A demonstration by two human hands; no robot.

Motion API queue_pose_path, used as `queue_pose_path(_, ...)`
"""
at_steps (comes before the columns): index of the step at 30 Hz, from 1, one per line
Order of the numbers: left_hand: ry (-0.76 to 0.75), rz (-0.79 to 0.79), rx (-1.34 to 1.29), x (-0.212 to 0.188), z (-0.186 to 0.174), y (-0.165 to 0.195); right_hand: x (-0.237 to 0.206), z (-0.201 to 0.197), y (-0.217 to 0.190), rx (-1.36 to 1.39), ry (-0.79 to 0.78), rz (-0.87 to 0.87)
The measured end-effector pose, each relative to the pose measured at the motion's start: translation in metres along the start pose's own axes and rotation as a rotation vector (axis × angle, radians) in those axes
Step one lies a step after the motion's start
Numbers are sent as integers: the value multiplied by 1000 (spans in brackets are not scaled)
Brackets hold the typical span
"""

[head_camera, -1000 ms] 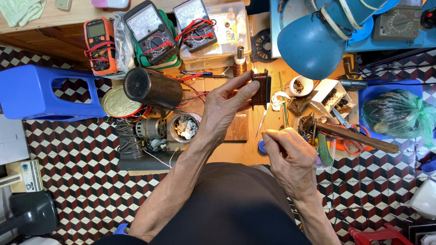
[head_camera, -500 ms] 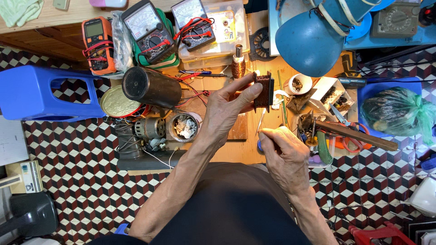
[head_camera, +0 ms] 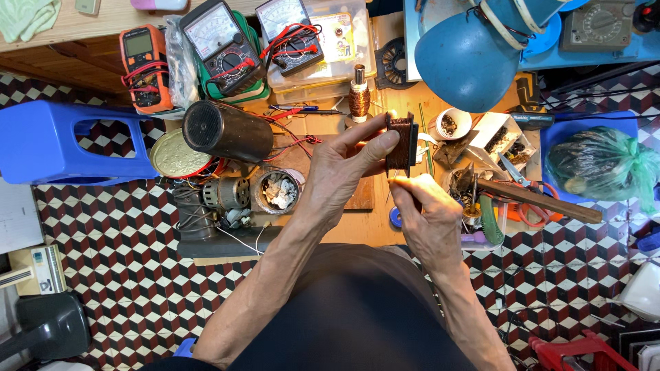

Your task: The person winds copper wire around a small black rectangular core, holding it with one hand and guiding the wire with the other. The person repeatedly wraps the wire in tight, even layers around the core throughout the clip.

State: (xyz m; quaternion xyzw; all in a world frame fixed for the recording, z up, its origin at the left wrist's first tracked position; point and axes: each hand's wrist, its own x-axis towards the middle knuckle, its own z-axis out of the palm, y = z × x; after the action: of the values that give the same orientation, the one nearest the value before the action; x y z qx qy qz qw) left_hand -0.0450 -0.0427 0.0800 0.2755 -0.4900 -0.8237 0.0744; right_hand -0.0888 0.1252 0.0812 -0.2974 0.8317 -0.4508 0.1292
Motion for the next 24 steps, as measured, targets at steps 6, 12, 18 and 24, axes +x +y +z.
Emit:
queue_pose_path(6,33,-47,47,-16,-1,0,28,10,23,-174,-51,36)
queue_pose_path(12,2,-15,74,-31,-13,3,57,6,18,-31,-148,-53)
queue_pose_path(18,40,-51,175,-39,-21,2,79,-1,0,54,-160,-142)
queue_pose_path(24,44,-85,107,-38,-26,4,82,5,-11,37,-154,-148)
